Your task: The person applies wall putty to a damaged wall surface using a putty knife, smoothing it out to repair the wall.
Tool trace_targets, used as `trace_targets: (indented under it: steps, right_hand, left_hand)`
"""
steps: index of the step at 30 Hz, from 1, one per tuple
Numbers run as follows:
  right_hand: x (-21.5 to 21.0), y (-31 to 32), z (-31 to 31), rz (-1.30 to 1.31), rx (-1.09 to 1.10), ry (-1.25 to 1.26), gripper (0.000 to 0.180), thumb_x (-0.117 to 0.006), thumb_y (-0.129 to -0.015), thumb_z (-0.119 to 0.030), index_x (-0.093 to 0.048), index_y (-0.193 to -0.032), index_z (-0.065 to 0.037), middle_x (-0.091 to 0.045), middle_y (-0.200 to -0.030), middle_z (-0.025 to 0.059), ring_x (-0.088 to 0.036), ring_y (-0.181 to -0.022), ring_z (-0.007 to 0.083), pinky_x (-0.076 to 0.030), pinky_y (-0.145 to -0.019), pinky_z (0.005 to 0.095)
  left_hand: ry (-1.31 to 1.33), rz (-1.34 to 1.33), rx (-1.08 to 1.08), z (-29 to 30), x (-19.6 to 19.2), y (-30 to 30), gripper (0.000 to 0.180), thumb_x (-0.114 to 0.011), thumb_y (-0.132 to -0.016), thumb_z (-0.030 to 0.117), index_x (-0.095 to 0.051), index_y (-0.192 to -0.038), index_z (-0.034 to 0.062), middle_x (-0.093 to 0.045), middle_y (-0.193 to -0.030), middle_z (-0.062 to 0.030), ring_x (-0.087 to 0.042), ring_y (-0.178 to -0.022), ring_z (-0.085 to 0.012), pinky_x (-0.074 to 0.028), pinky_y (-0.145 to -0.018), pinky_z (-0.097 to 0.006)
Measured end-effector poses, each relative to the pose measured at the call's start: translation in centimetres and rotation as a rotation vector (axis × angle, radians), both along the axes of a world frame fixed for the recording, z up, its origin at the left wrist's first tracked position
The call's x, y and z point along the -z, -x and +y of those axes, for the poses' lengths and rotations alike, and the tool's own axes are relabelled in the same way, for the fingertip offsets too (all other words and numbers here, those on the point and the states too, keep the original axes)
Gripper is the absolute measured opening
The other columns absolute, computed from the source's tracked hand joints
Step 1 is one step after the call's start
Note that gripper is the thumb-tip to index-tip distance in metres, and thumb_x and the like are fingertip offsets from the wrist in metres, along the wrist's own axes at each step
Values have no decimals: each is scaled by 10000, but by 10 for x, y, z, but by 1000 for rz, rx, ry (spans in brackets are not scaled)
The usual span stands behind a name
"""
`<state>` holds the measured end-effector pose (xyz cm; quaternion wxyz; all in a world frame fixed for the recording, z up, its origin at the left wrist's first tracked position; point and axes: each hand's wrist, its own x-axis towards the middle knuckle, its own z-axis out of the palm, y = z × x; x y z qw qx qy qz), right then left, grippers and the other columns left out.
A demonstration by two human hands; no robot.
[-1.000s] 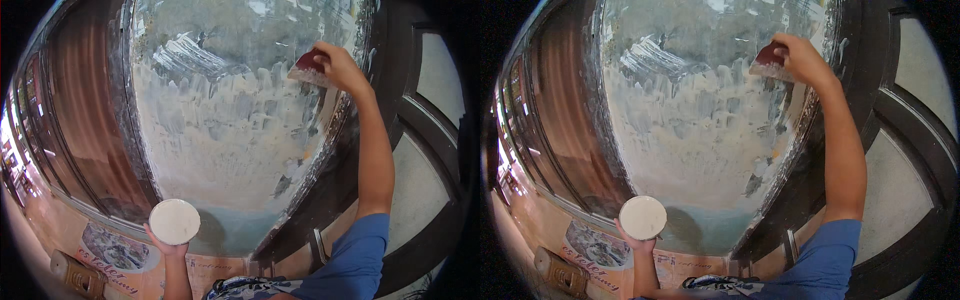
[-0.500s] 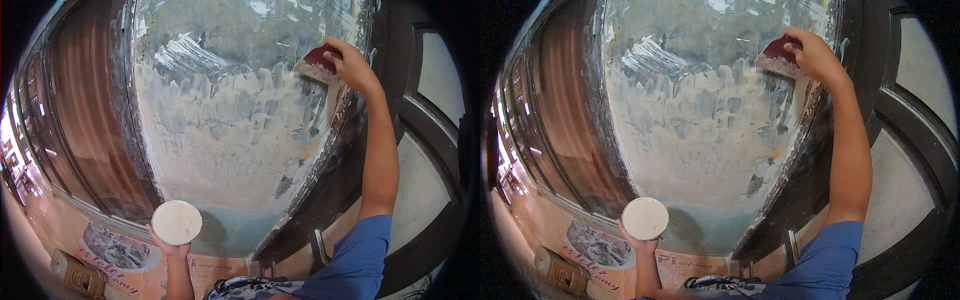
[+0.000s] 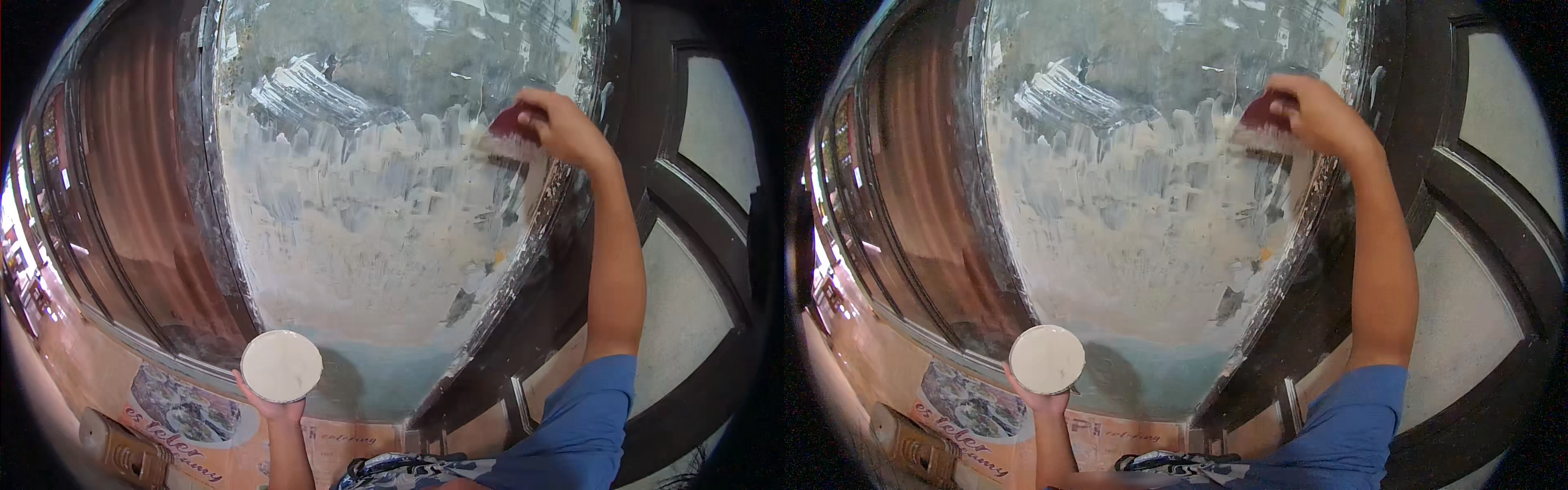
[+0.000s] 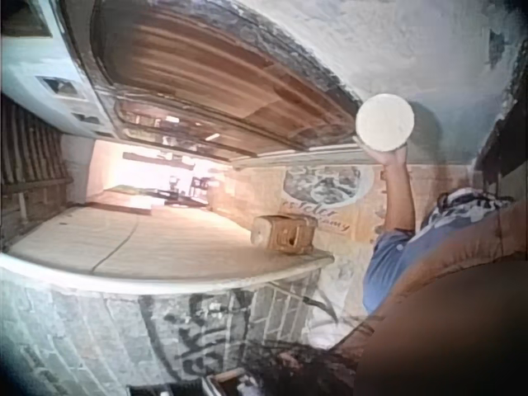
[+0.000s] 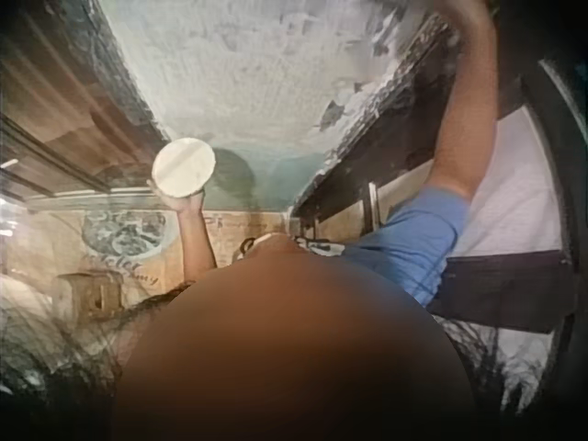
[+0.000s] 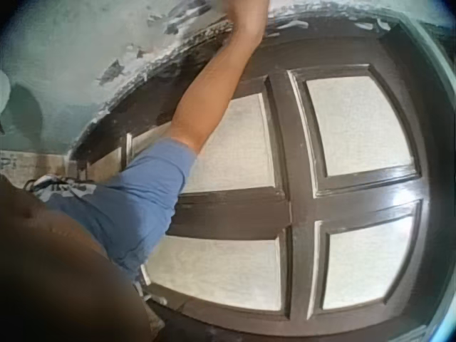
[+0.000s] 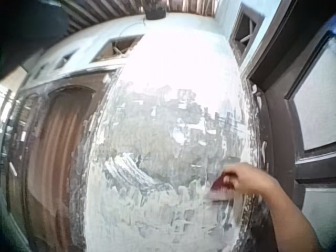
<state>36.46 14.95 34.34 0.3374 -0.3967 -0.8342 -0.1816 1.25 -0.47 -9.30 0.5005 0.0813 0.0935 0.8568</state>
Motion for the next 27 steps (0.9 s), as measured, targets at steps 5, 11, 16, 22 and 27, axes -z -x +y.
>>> trace_targets:
  steps: [5,11,16,22,27]
  right_hand:
    - [18,-1,18,-141,30,110,134,-587,-890,34,-578,-1022,16,-640,-854,202,-573,-743,312,-491,-750,362]
    - [-2,-6,3,193,-40,-158,203,-560,-883,65,-613,-1072,11,-687,-931,183,-658,-845,281,-509,-793,357]
    - [31,1,13,-175,-31,145,122,-595,-909,10,-594,-1030,22,-663,-898,201,-617,-799,304,-496,-770,360]
    - [7,4,2,32,-4,-125,162,-577,-890,22,-612,-1047,6,-664,-916,221,-651,-825,321,-511,-770,365]
    - [13,9,-14,8,8,218,154,-605,-902,2,-635,-1052,-15,-682,-934,203,-681,-860,301,-505,-757,362]
  left_hand:
    - [-9,9,33,2,0,-2,745,-359,-947,697,-495,-1415,134,-526,-1421,-98,-528,-1263,-334,-454,-1037,-507]
    - [-19,5,40,7,6,-2,755,-384,-933,705,-497,-1412,132,-520,-1431,-100,-527,-1268,-333,-456,-1038,-502]
    - [13,13,37,5,5,-5,770,-388,-924,717,-497,-1412,132,-517,-1434,-101,-524,-1270,-331,-453,-1038,-503]
    - [21,16,51,8,9,-7,773,-382,-920,724,-497,-1412,139,-513,-1436,-93,-526,-1266,-331,-459,-1027,-502]
    - [35,3,33,2,7,-6,763,-373,-925,720,-501,-1409,143,-524,-1424,-90,-527,-1266,-329,-463,-1022,-503]
